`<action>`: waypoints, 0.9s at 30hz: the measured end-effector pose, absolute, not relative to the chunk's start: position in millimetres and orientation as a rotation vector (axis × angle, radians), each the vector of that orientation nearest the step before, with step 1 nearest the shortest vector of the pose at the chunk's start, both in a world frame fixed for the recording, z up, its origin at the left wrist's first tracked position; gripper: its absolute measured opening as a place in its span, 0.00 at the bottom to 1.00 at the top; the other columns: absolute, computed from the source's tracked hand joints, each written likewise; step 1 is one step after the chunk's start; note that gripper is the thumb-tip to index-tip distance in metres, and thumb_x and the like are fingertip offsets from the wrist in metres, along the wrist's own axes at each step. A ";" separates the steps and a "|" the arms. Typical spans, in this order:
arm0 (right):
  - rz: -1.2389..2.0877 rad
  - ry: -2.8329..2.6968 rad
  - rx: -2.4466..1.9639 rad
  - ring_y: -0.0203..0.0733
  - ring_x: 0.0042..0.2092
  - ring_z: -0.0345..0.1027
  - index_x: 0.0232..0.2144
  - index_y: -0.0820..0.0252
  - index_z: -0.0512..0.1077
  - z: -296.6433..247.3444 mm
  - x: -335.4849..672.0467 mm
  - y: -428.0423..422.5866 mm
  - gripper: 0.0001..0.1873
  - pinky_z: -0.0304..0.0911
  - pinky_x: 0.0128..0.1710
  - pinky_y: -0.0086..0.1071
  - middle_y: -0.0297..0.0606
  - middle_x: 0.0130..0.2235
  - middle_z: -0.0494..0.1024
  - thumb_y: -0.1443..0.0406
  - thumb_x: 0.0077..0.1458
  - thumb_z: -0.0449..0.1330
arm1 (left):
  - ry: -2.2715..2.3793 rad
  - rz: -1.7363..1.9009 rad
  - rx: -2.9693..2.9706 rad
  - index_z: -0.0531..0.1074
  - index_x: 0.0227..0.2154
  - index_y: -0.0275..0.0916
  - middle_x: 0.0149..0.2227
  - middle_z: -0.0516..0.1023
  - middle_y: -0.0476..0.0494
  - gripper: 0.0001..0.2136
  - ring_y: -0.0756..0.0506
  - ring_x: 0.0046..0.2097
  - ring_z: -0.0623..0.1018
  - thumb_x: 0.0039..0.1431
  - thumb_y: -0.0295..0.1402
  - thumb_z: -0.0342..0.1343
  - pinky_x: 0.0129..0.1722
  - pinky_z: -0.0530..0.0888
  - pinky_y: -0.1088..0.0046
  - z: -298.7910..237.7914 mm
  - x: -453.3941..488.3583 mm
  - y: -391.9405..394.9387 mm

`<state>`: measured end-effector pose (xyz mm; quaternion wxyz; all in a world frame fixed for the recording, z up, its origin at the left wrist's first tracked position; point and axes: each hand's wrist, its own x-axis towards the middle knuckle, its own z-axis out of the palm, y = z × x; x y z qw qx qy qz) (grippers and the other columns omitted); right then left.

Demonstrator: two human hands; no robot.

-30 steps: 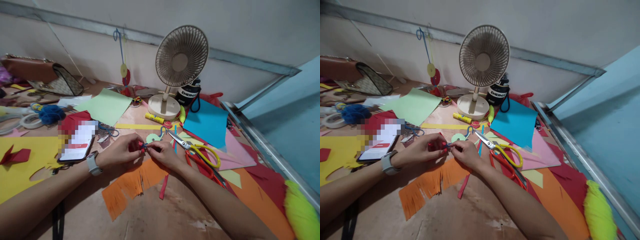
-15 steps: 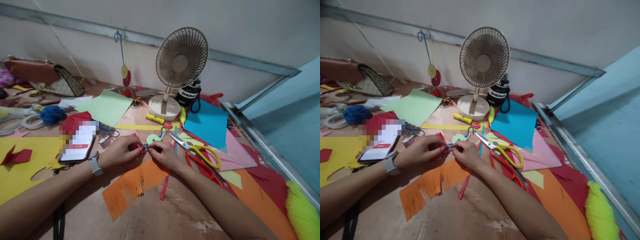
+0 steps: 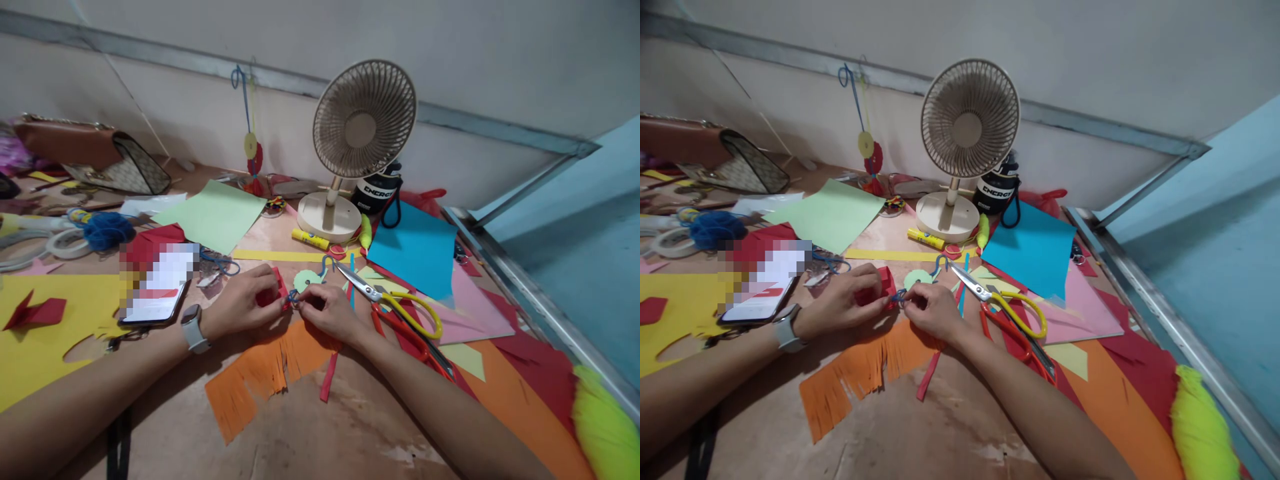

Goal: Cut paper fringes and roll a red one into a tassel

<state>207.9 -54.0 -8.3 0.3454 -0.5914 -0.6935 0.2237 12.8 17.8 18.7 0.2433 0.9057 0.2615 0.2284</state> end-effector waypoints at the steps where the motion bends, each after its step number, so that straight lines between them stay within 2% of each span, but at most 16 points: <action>1: 0.583 -1.801 -1.543 0.36 0.29 0.68 0.27 0.60 0.76 -7.6 207.6 -54.0 0.06 0.59 0.30 0.26 0.33 0.26 0.77 0.72 0.48 0.59 | 0.698 0.634 2.485 0.66 0.24 0.38 0.29 0.68 0.47 0.09 0.49 0.30 0.68 0.57 0.35 0.53 0.29 0.65 0.73 19.4 12.9 17.7; 4: 0.593 -1.808 -1.555 0.35 0.28 0.68 0.26 0.60 0.76 -5.5 207.2 -54.4 0.06 0.58 0.28 0.26 0.33 0.25 0.77 0.72 0.47 0.59 | 0.608 0.592 2.513 0.70 0.32 0.37 0.33 0.70 0.45 0.05 0.48 0.33 0.71 0.57 0.33 0.53 0.33 0.68 0.73 20.2 13.7 16.3; 7: 0.605 -1.816 -1.534 0.36 0.29 0.68 0.27 0.60 0.76 -3.9 206.7 -55.9 0.07 0.59 0.29 0.27 0.33 0.25 0.77 0.72 0.47 0.59 | 0.532 0.521 2.554 0.71 0.40 0.38 0.37 0.72 0.42 0.09 0.46 0.38 0.73 0.58 0.34 0.53 0.36 0.69 0.71 16.8 15.1 15.1; 11: 0.624 -1.835 -1.489 0.36 0.29 0.69 0.27 0.60 0.75 -3.5 204.9 -59.8 0.07 0.60 0.30 0.27 0.33 0.26 0.77 0.72 0.48 0.58 | 0.525 0.562 2.593 0.72 0.39 0.38 0.36 0.74 0.42 0.08 0.46 0.37 0.73 0.59 0.34 0.53 0.35 0.70 0.71 8.9 16.8 15.7; 17: 0.601 -1.884 -1.446 0.36 0.29 0.69 0.28 0.59 0.74 -2.9 202.9 -62.4 0.05 0.60 0.30 0.27 0.34 0.27 0.77 0.71 0.49 0.58 | 0.402 0.603 2.650 0.73 0.35 0.39 0.33 0.75 0.43 0.06 0.46 0.36 0.72 0.61 0.28 0.51 0.34 0.69 0.72 1.5 17.3 17.4; 20: 0.577 -1.903 -1.442 0.37 0.29 0.69 0.27 0.60 0.74 -1.5 203.6 -61.5 0.05 0.61 0.30 0.28 0.35 0.26 0.77 0.71 0.49 0.58 | 0.418 0.594 2.627 0.72 0.35 0.38 0.34 0.76 0.43 0.05 0.46 0.36 0.73 0.60 0.30 0.52 0.34 0.69 0.72 1.1 16.3 16.1; 27: 0.286 -2.093 -1.354 0.41 0.32 0.69 0.30 0.61 0.73 2.1 203.7 -62.3 0.07 0.62 0.33 0.31 0.40 0.29 0.78 0.69 0.53 0.55 | 0.459 0.547 2.608 0.71 0.35 0.38 0.34 0.75 0.43 0.05 0.46 0.36 0.73 0.61 0.31 0.52 0.34 0.68 0.72 -0.4 16.3 15.9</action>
